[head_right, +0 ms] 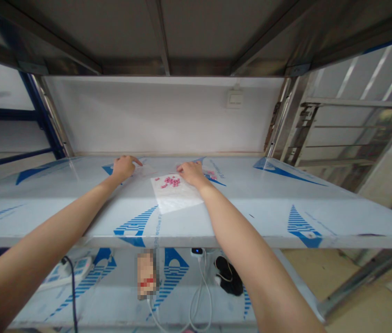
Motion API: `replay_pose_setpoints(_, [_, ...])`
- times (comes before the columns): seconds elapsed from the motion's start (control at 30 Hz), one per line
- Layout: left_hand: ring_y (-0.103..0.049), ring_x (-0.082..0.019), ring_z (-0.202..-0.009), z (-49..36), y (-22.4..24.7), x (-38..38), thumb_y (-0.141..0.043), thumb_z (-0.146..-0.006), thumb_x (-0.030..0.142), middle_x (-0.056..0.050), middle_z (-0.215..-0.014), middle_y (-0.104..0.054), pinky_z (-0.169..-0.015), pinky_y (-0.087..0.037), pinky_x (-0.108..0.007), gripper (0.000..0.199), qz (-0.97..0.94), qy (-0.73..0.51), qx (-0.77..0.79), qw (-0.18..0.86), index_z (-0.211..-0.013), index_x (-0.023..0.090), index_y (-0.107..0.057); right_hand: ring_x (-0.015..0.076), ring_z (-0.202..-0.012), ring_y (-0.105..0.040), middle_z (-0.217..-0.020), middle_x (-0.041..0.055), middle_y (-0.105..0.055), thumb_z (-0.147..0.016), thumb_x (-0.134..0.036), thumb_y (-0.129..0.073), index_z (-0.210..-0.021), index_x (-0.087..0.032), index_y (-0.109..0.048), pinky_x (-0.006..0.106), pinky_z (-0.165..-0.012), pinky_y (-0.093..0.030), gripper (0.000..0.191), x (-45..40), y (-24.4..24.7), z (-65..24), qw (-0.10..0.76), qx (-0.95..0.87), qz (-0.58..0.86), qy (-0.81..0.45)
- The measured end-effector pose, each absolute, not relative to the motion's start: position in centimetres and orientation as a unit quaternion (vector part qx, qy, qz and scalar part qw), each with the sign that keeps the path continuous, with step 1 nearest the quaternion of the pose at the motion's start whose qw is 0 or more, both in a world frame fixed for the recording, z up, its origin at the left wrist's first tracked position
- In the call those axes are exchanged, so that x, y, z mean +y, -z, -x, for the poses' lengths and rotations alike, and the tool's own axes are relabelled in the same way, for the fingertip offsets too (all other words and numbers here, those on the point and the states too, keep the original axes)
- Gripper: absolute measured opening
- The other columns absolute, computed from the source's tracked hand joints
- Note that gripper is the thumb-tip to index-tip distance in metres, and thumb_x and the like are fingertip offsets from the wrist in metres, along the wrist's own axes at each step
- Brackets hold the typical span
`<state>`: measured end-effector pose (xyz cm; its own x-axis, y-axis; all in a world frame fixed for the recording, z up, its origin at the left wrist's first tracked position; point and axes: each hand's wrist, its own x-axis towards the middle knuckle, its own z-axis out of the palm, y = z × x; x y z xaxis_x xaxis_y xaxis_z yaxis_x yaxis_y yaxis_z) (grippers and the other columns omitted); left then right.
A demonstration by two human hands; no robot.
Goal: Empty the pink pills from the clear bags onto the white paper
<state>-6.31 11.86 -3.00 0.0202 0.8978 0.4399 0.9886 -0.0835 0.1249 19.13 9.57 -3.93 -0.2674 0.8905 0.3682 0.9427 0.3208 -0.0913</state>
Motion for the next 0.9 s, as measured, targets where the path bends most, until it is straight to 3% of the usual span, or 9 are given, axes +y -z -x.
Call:
replay_pose_setpoints(0.13, [-0.058,-0.03,-0.118,5.9,3.0,11.9,-0.038,-0.091,0.017,-0.014,-0.118,-0.068,-0.103,-0.039,-0.043,0.042,0.742,0.167,-0.638,0.122,-0.115,0.022,-0.073,0.0274,-0.112,-0.064,-0.114,0.0067,-0.072,-0.092,-0.017,-0.058,-0.108,-0.026,-0.076,0.045,-0.105,-0.035,0.027,9.5,3.9,-19.1,0.196,-0.791,0.574,0.085])
replay_pose_setpoints(0.3, [-0.045,-0.033,-0.132,5.6,3.4,11.8,-0.043,-0.095,0.037,-0.013,-0.135,-0.059,-0.11,-0.03,-0.051,0.042,0.769,0.085,-0.629,0.079,-0.128,0.023,-0.064,0.0265,-0.106,-0.066,-0.104,0.0074,-0.075,-0.092,-0.023,-0.062,-0.099,-0.025,-0.079,0.039,-0.098,-0.043,0.019,9.5,3.9,-19.1,0.229,-0.772,0.584,0.099])
replay_pose_setpoints(0.4, [-0.041,-0.034,-0.136,5.8,3.7,12.0,-0.045,-0.095,0.038,-0.014,-0.142,-0.053,-0.112,-0.027,-0.055,0.044,0.772,0.082,-0.625,0.078,-0.134,0.023,-0.058,0.0248,-0.099,-0.068,-0.1,0.0079,-0.075,-0.09,-0.026,-0.065,-0.097,-0.024,-0.079,0.034,-0.089,-0.048,0.015,9.6,3.7,-19.1,0.276,-0.742,0.604,0.089])
replay_pose_setpoints(0.53, [-0.042,-0.034,-0.133,5.6,3.7,12.1,-0.049,-0.092,0.029,-0.014,-0.141,-0.052,-0.11,-0.028,-0.055,0.042,0.786,0.153,-0.589,0.109,-0.131,0.021,-0.059,0.0214,-0.092,-0.069,-0.096,0.0044,-0.076,-0.089,-0.028,-0.067,-0.095,-0.025,-0.079,0.029,-0.078,-0.049,0.013,9.9,3.3,-19.1,0.408,-0.676,0.613,0.037])
replay_pose_setpoints(0.63, [-0.051,-0.03,-0.12,4.6,3.2,11.6,-0.049,-0.091,0.031,-0.013,-0.127,-0.06,-0.103,-0.036,-0.047,0.032,0.813,0.269,-0.506,0.103,-0.114,0.019,-0.067,0.0187,-0.085,-0.069,-0.09,0.0019,-0.076,-0.087,-0.027,-0.068,-0.095,-0.025,-0.079,0.027,-0.073,-0.048,0.012,10.0,3.1,-18.7,0.486,-0.653,0.581,0.004])
replay_pose_setpoints(0.7, [-0.059,-0.024,-0.096,3.6,3.0,11.0,-0.048,-0.092,0.038,-0.01,-0.102,-0.068,-0.088,-0.044,-0.036,0.031,0.837,0.31,-0.45,0.021,-0.095,0.016,-0.071,0.0167,-0.081,-0.068,-0.088,0.001,-0.076,-0.086,-0.023,-0.069,-0.093,-0.024,-0.079,0.025,-0.073,-0.048,0.012,9.9,3.0,-18.3,0.508,-0.679,0.531,-0.007])
replay_pose_setpoints(0.77, [-0.057,-0.018,-0.071,2.6,3.1,10.5,-0.046,-0.093,0.046,-0.006,-0.078,-0.066,-0.071,-0.042,-0.03,0.041,0.851,0.318,-0.408,-0.088,-0.081,0.015,-0.07,0.0152,-0.08,-0.068,-0.088,0.0009,-0.076,-0.085,-0.017,-0.07,-0.09,-0.023,-0.079,0.024,-0.074,-0.047,0.012,9.8,3.0,-17.7,0.502,-0.729,0.466,-0.007])
replay_pose_setpoints(0.9, [-0.056,-0.016,-0.068,1.5,3.8,10.3,-0.046,-0.091,0.051,-0.005,-0.075,-0.067,-0.066,-0.041,-0.026,0.045,0.839,0.357,-0.362,-0.195,-0.081,0.015,-0.069,0.0155,-0.085,-0.068,-0.09,0.0018,-0.076,-0.083,-0.011,-0.07,-0.085,-0.023,-0.078,0.024,-0.074,-0.047,0.014,9.6,3.2,-17.1,0.468,-0.792,0.391,0.019])
